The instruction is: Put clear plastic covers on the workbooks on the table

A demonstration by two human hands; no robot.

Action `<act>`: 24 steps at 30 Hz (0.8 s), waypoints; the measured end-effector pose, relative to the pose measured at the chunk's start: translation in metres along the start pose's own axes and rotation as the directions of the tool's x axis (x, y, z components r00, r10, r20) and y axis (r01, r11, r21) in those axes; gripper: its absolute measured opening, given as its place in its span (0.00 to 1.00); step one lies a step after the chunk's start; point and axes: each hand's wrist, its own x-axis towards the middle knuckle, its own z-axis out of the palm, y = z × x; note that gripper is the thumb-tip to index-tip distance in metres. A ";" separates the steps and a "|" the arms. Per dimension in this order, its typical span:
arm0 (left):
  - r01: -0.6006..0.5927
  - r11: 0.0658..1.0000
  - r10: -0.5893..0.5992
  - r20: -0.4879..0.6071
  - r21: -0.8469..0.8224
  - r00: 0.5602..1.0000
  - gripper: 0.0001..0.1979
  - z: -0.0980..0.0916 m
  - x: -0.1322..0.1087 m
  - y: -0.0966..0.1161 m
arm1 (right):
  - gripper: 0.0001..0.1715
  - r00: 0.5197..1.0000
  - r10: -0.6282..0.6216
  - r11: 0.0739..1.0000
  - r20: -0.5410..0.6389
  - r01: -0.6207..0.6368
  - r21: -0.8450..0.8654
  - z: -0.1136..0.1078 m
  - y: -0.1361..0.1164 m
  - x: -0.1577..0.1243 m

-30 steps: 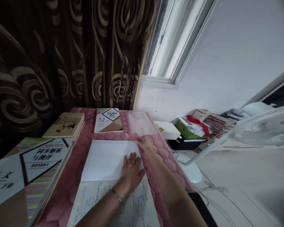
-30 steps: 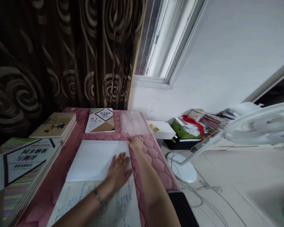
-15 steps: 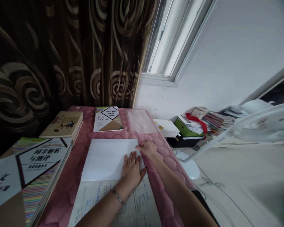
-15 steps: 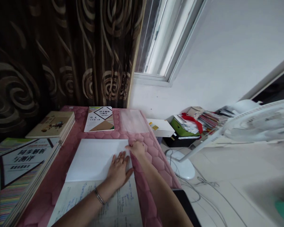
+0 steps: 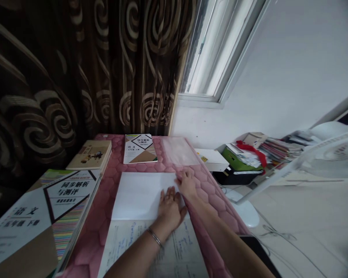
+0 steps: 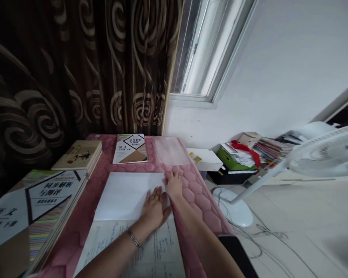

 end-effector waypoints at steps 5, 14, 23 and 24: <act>-0.002 1.000 0.002 0.035 0.015 0.999 0.32 -0.005 0.002 0.002 | 0.21 0.992 -0.109 0.994 0.062 0.109 -0.001 0.001 0.008 -0.045; 0.353 0.915 -0.357 -0.014 0.198 0.934 0.28 -0.057 -0.056 -0.083 | 0.21 0.998 -0.031 0.999 0.053 0.032 -0.023 0.002 0.007 -0.050; 0.465 0.838 -0.460 -0.089 0.284 0.883 0.27 -0.081 -0.103 -0.143 | 0.22 0.995 -0.030 0.998 0.094 0.035 -0.054 -0.004 0.004 -0.051; 0.469 0.838 -0.456 -0.114 0.280 0.883 0.27 -0.083 -0.103 -0.139 | 0.23 0.994 -0.035 0.997 0.102 0.042 -0.069 -0.006 0.001 -0.050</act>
